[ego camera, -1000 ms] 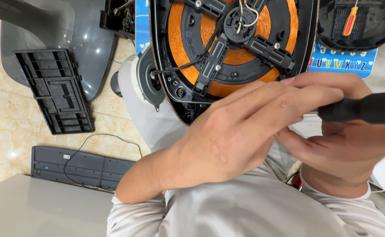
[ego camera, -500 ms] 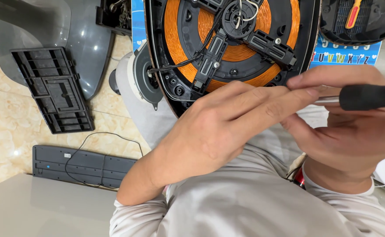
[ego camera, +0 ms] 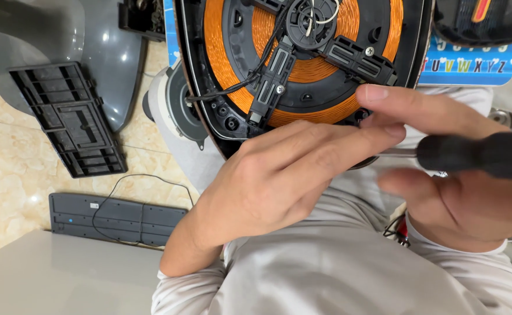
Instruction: The person is disassembling and securing the internal components of an induction cooker using a screwdriver.
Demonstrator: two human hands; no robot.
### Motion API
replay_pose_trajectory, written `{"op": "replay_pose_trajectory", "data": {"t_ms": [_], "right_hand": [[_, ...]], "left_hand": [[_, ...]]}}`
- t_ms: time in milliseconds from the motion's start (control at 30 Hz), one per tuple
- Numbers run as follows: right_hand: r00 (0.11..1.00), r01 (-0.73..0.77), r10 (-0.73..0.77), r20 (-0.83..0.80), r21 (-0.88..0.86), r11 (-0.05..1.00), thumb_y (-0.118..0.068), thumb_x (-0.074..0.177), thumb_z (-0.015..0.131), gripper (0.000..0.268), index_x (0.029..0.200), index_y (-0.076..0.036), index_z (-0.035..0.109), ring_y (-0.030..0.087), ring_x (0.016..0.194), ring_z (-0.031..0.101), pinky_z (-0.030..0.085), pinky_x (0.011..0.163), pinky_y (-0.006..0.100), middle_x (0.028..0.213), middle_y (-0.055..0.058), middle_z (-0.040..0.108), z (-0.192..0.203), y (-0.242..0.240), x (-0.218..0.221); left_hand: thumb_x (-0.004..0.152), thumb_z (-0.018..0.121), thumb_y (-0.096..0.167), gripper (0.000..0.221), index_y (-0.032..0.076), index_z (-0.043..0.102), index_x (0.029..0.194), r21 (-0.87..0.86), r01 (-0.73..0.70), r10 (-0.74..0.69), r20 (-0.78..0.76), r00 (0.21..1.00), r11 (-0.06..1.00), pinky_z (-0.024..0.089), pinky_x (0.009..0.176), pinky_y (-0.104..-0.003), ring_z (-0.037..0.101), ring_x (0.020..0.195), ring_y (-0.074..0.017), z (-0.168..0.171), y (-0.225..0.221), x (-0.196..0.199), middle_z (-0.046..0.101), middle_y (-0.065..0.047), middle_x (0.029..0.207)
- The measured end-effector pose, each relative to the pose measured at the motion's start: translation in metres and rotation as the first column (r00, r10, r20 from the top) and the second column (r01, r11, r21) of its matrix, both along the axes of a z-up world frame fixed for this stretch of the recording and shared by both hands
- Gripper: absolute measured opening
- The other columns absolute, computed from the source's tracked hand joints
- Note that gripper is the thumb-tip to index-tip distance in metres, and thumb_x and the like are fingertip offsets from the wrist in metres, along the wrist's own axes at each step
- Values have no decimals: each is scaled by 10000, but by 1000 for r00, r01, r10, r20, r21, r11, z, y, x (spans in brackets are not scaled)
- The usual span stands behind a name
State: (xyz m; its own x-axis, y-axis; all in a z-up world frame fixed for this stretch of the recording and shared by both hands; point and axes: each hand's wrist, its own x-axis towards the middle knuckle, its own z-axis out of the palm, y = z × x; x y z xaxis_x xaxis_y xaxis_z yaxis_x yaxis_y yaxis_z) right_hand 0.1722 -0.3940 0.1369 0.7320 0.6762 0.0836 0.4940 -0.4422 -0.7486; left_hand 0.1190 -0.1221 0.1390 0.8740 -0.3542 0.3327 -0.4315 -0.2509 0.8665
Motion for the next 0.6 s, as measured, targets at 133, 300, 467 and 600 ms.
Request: {"op": "replay_pose_trajectory", "data": {"t_ms": [133,300,467,600], "right_hand": [[133,660,261,-956,282,697,18,1070,692,396,1445,-59,791,135,523,491,254,370,307,630,84,547,-28,-39,-1],[-240,689,333,-912,81,720,-23,1066,592,516,1510,238,618,342,1038,854,702,841,360,1155,374,800,-39,-70,12],[-364,525,41,-930,-169,834,-126,984,623,686,1448,345,805,320,1017,941,729,893,328,1148,465,957,-39,-69,39],[-90,428,157,-983,104,898,21,904,697,517,1330,306,769,250,745,805,614,637,267,945,308,876,-79,-107,-3]], "left_hand": [[1068,763,-12,399,-76,718,1459,133,-15,3,86,996,991,707,1033,-385,835,1139,-255,7,1,3,806,-142,1419],[1077,800,-9,380,-50,726,1447,138,-1,-3,28,1000,990,647,1043,-375,823,1085,-233,14,-1,11,835,-123,1368],[1113,777,-1,405,-58,696,1506,254,57,-75,61,995,965,567,1088,-365,757,1083,-206,20,3,21,796,-96,1236],[1146,778,-1,455,-39,632,1576,264,134,-143,18,990,955,588,1088,-356,801,1148,-205,14,-7,22,821,-101,1388]]}}
